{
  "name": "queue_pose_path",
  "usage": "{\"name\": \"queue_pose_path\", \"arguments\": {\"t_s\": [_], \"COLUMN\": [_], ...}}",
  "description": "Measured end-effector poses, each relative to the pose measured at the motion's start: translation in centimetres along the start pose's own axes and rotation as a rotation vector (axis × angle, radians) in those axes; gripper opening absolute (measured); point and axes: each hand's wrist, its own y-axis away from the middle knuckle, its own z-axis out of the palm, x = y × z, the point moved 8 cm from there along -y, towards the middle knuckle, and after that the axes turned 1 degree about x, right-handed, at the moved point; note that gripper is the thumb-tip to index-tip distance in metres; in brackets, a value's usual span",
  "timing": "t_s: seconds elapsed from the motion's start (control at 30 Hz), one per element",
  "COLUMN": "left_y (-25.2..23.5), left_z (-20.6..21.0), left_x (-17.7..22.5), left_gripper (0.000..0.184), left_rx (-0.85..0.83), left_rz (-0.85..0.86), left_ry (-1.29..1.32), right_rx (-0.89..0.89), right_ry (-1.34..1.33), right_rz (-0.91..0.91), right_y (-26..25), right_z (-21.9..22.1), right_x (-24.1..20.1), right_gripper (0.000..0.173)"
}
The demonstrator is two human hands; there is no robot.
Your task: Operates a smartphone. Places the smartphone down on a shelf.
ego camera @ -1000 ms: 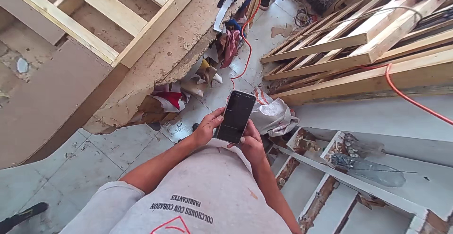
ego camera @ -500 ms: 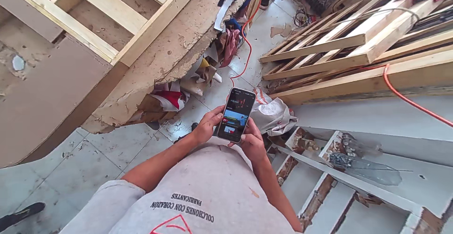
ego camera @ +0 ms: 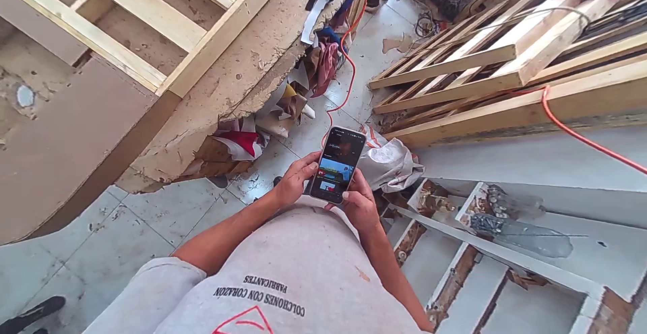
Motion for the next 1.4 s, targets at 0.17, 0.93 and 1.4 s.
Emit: {"name": "queue_pose_path", "arguments": {"t_s": [0.17, 0.93, 1.4], "left_y": [0.12, 0.09, 0.32], "left_z": [0.12, 0.05, 0.50], "left_x": [-0.26, -0.80, -0.89], "left_gripper": [0.049, 0.052, 0.052], "left_rx": [-0.009, 0.001, 0.005], "left_rz": [-0.003, -0.028, -0.036], "left_ry": [-0.031, -0.025, -0.017], "right_rx": [0.175, 0.233, 0.206], "right_ry": [0.049, 0.021, 0.035], "right_rz": [0.057, 0.066, 0.063], "right_y": [0.11, -0.06, 0.44], "right_z": [-0.42, -0.61, -0.79], "right_x": [0.20, 0.17, 0.13], "right_gripper": [0.048, 0.034, 0.035]}}
